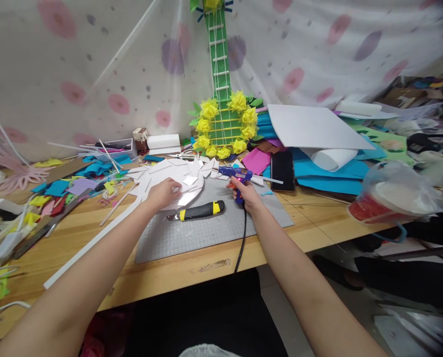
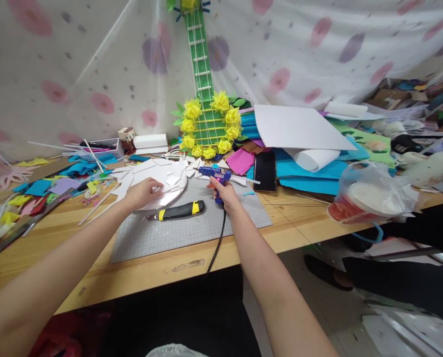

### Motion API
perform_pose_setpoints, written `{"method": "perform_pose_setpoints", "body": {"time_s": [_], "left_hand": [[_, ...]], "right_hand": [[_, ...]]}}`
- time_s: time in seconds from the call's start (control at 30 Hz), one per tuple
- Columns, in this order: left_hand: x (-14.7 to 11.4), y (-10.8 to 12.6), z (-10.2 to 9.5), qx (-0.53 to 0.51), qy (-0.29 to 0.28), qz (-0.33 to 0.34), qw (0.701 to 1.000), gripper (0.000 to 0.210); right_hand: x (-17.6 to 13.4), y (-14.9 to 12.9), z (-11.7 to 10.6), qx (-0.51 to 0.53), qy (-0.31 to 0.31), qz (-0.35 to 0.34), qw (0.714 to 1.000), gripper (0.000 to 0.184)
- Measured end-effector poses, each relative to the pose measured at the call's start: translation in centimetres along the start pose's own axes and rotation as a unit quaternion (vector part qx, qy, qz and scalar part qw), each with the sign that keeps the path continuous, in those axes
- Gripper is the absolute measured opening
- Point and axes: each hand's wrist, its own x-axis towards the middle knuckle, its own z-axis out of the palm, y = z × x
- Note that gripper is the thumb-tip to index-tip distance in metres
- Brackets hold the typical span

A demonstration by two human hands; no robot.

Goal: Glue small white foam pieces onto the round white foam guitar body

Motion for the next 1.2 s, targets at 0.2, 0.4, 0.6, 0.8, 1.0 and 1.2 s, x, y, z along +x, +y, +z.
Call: {"method": "perform_pose_setpoints", "body": {"time_s": [0.2, 0.4, 0.6, 0.8, 1.0, 1.2], "left_hand": [[-0.3, 0.0, -0.4, -0.014, 0.017, 0.011, 1.000, 0.040], [0.6, 0.3, -0.2, -0.082, 0.073, 0.087, 0.990, 0.031], [1.0, 1.2, 0.2, -0.068, 0.047, 0.106, 0.991, 0.033], [3.5, 6.1, -0.9, -0.032, 0.064, 0.129, 0.989, 0.031], [7.4, 12.5, 2.1, 0.066, 0.023, 0.232, 0.970, 0.041], [8.3, 13.3, 3.7, 0.105, 0.064, 0.212, 0.970, 0.031]], "right_hand": [[0.0, 0.0, 0.0, 0.004, 0.004, 0.005, 1.000, 0.043], [0.1, -0.2, 0.0, 0.027, 0.020, 0.008, 0.999, 0.041], [0.6, -0.4, -0.4, 0.078, 0.065, 0.008, 0.995, 0.041], [0.9, -0.7, -0.9, 0.144, 0.084, 0.015, 0.986, 0.042], [0.8, -0.9, -1.0, 0.185, 0.076, 0.022, 0.980, 0.044], [0.9, -0.8, -0.8, 0.182, 0.081, 0.028, 0.980, 0.043]]}}
